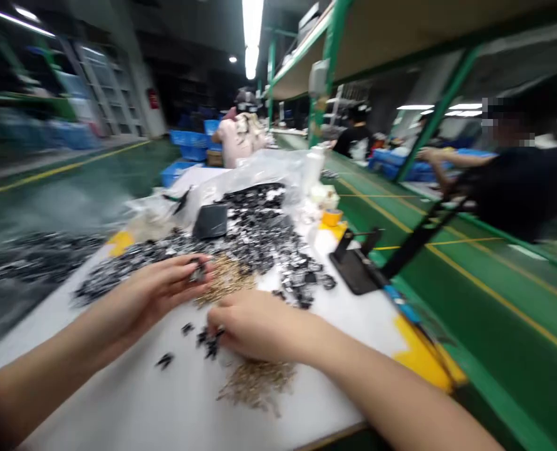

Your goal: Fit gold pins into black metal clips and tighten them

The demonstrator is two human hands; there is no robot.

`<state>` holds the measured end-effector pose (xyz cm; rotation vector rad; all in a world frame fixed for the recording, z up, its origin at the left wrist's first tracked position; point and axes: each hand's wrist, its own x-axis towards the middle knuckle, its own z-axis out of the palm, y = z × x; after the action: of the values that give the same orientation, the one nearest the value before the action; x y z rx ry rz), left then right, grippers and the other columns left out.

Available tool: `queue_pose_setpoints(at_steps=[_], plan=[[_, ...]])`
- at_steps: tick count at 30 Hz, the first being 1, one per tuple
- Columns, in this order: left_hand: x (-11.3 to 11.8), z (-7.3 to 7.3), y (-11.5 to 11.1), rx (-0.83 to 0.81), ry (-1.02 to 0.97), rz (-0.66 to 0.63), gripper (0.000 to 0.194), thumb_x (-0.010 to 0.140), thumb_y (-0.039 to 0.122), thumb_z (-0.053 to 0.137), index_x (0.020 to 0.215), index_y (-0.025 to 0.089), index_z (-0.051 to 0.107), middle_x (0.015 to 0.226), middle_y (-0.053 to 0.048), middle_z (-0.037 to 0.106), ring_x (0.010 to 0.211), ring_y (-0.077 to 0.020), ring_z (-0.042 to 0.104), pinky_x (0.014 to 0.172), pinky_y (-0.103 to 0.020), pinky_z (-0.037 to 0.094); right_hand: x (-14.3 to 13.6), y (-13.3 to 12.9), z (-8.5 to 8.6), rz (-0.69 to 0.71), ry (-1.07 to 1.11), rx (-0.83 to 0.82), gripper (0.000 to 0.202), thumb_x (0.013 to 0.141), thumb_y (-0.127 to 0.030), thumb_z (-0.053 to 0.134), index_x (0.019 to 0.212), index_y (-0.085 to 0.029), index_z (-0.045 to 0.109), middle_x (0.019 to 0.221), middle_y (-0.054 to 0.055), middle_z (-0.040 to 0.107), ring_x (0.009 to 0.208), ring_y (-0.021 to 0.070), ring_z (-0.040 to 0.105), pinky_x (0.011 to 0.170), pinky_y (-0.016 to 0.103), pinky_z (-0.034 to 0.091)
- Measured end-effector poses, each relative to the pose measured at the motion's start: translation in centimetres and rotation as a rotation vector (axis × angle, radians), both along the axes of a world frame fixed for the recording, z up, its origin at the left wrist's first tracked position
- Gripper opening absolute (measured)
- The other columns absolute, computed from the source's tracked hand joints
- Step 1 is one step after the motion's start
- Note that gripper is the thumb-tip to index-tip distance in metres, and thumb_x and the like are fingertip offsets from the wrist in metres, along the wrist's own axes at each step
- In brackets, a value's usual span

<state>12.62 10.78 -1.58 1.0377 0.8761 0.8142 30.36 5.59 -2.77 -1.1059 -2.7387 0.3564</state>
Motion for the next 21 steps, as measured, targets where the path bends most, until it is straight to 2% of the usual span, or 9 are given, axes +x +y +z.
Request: queue_pose_setpoints(at_steps=[3,5,8,10,12,13,15,18,21], plan=[[-0.1,-0.8,1.3,-0.064,0.068,0.049,0.018,0.071,0.020,0.066,0.089,0.022,0.067,0.103,-0.002,0.068,0.099,-0.0196,0.062,0.075,-0.019,0.056,0.0,1.0,0.2,0.004,-0.072,0.006,0.011,0.085,-0.022,0.049,0.094,-0.018,0.054,0.091,0.002,0.059,0.081,0.0124,0.053,0.071,0.021,0.041],[0.0,-1.0,2.0,-0.108,0.089,0.029,0.019,0.068,0.021,0.069,0.087,0.023,0.067,0.102,0.000,0.069,0.096,-0.0192,0.063,0.070,-0.018,0.057,0.1,1.5,0.3,-0.010,-0.099,0.004,0.013,0.085,-0.024,0.050,0.094,-0.016,0.053,0.090,0.003,0.058,0.080,0.0133,0.053,0.071,0.021,0.041],[0.2,-0.4,1.4,-0.071,0.130,-0.019,0.018,0.071,0.023,0.067,0.089,0.022,0.067,0.099,0.000,0.070,0.095,-0.0182,0.063,0.074,-0.018,0.054,0.1,1.2,0.4,-0.022,-0.063,-0.017,0.008,0.083,-0.021,0.051,0.088,-0.015,0.053,0.087,0.005,0.058,0.077,0.0139,0.052,0.069,0.023,0.041],[0.2,0.2,0.6,0.021,0.156,-0.037,0.021,0.071,0.022,0.067,0.092,0.021,0.066,0.100,-0.002,0.069,0.098,-0.0190,0.062,0.079,-0.019,0.051,0.1,0.6,0.6,-0.021,0.013,-0.046,0.004,0.081,-0.018,0.051,0.084,-0.016,0.052,0.085,0.003,0.059,0.074,0.0127,0.052,0.067,0.022,0.041],[0.2,0.4,0.0,0.093,0.158,-0.115,0.027,0.074,0.025,0.065,0.100,0.020,0.064,0.107,-0.005,0.067,0.101,-0.0201,0.060,0.085,-0.023,0.049,0.4,0.1,1.0,-0.031,0.101,-0.080,0.003,0.081,-0.016,0.051,0.084,-0.017,0.050,0.080,0.001,0.059,0.069,0.0108,0.052,0.062,0.021,0.041],[0.2,0.3,-0.1,0.139,0.163,-0.114,0.029,0.075,0.025,0.063,0.103,0.019,0.062,0.106,-0.006,0.066,0.097,-0.0194,0.062,0.083,-0.025,0.048,0.6,-0.1,1.3,-0.046,0.150,-0.098,0.005,0.083,-0.014,0.048,0.085,-0.017,0.049,0.080,0.000,0.059,0.067,0.0102,0.051,0.061,0.021,0.041],[0.0,0.1,-0.3,0.196,0.200,-0.119,0.032,0.077,0.025,0.061,0.108,0.019,0.058,0.100,-0.008,0.067,0.089,-0.0181,0.063,0.080,-0.027,0.049,0.9,-0.4,1.9,-0.154,0.307,-0.206,0.005,0.085,-0.014,0.047,0.084,-0.019,0.048,0.076,-0.002,0.057,0.066,0.0089,0.052,0.060,0.020,0.042],[0.0,-0.1,-0.7,0.280,0.247,-0.112,0.029,0.078,0.025,0.061,0.105,0.018,0.055,0.099,-0.009,0.065,0.087,-0.0184,0.063,0.079,-0.031,0.048,0.9,-0.6,2.6,-0.312,0.535,-0.330,0.004,0.086,-0.022,0.050,0.083,-0.021,0.052,0.074,-0.003,0.057,0.066,0.0087,0.052,0.058,0.020,0.043],[0.3,0.0,-1.2,0.341,0.280,-0.117,0.023,0.077,0.023,0.060,0.098,0.016,0.055,0.101,-0.010,0.063,0.087,-0.0193,0.062,0.079,-0.032,0.048,0.6,-0.8,2.6,-0.394,0.656,-0.299,0.008,0.086,-0.028,0.051,0.085,-0.021,0.056,0.074,-0.002,0.059,0.066,0.0095,0.055,0.055,0.020,0.043]])
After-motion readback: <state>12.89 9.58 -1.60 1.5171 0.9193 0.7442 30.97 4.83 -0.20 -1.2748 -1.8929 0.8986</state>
